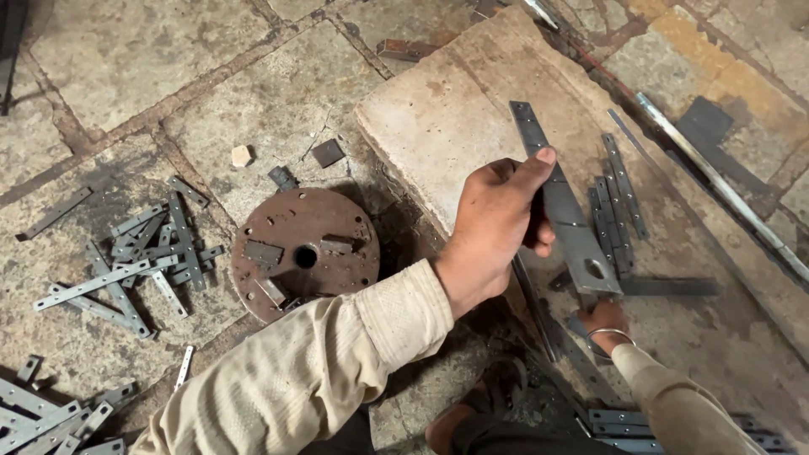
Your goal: Using a hammer and try square to align and shape metal strips on a heavy base, likely for furniture manufacturing.
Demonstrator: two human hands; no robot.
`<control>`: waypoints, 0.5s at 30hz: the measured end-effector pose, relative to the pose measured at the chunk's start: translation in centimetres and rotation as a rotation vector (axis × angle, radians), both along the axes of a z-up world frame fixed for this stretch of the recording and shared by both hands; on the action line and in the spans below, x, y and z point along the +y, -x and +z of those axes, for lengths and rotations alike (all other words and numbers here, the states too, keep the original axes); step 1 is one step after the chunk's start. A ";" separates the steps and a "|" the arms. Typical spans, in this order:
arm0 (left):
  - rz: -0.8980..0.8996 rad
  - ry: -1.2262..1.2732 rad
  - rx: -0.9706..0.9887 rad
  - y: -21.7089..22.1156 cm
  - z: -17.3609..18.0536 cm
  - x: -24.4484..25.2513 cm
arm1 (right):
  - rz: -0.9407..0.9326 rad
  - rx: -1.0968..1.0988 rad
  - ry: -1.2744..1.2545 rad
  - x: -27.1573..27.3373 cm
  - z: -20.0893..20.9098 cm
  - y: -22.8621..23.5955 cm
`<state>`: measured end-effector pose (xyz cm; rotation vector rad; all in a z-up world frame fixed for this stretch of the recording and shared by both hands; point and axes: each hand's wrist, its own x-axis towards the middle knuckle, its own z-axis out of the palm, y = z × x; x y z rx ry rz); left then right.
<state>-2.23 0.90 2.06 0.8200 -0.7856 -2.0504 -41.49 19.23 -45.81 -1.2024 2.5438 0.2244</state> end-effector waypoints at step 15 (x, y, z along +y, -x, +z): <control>0.003 -0.010 -0.018 0.3 -0.1 0.0 | 0.018 -0.035 0.027 -2.7 3.3 0.6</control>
